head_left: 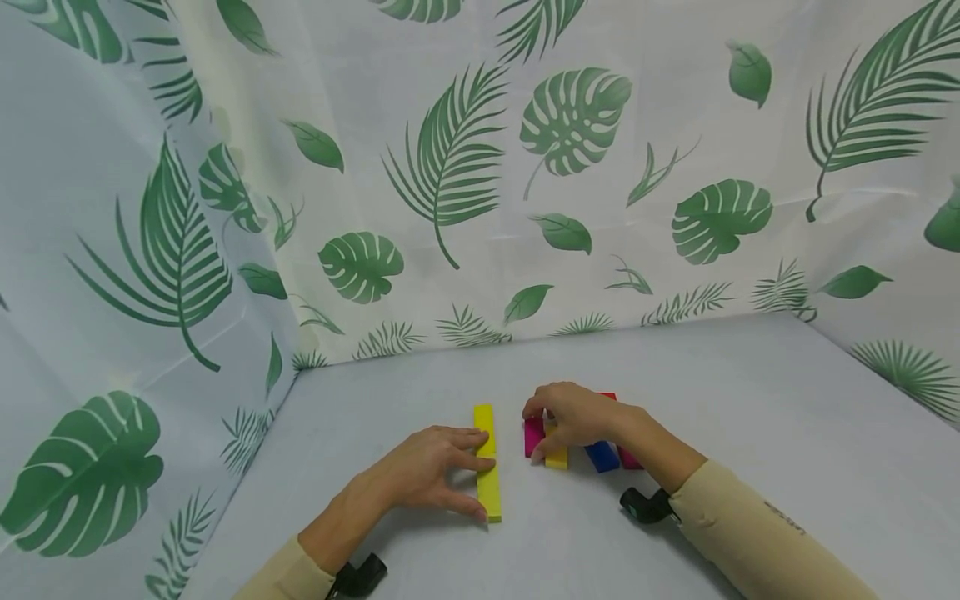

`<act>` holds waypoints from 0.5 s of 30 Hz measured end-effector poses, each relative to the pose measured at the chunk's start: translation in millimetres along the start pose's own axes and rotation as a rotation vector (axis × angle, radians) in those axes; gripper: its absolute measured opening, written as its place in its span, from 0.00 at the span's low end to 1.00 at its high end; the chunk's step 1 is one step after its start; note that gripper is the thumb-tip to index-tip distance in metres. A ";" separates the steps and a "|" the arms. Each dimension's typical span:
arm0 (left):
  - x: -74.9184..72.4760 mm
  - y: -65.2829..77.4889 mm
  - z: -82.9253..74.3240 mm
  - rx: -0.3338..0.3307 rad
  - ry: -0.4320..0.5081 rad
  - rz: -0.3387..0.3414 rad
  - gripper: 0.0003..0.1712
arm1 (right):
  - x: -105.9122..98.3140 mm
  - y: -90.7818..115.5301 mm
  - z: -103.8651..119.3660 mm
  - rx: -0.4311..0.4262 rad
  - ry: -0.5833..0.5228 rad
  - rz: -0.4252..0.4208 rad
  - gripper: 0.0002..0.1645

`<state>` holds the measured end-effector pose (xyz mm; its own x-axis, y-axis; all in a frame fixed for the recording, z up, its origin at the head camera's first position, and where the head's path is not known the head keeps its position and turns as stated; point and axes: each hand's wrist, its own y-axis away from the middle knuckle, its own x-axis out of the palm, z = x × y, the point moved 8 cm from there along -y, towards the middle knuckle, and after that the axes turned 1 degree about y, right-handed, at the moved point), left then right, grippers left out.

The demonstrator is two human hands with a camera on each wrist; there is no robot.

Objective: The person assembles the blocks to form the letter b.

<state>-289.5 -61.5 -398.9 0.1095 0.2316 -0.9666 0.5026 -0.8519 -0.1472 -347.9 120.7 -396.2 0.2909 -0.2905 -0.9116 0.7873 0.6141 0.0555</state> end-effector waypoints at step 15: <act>2.2 0.8 3.3 -0.031 0.033 0.029 0.41 | -10.0 -10.3 5.2 0.037 0.037 -0.149 0.33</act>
<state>-291.7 -63.3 -401.8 0.1518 0.2230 -0.9629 0.5252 -0.8435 -0.1125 -356.1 113.4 -385.6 0.1494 -0.3485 -0.9253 0.8397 0.5388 -0.0674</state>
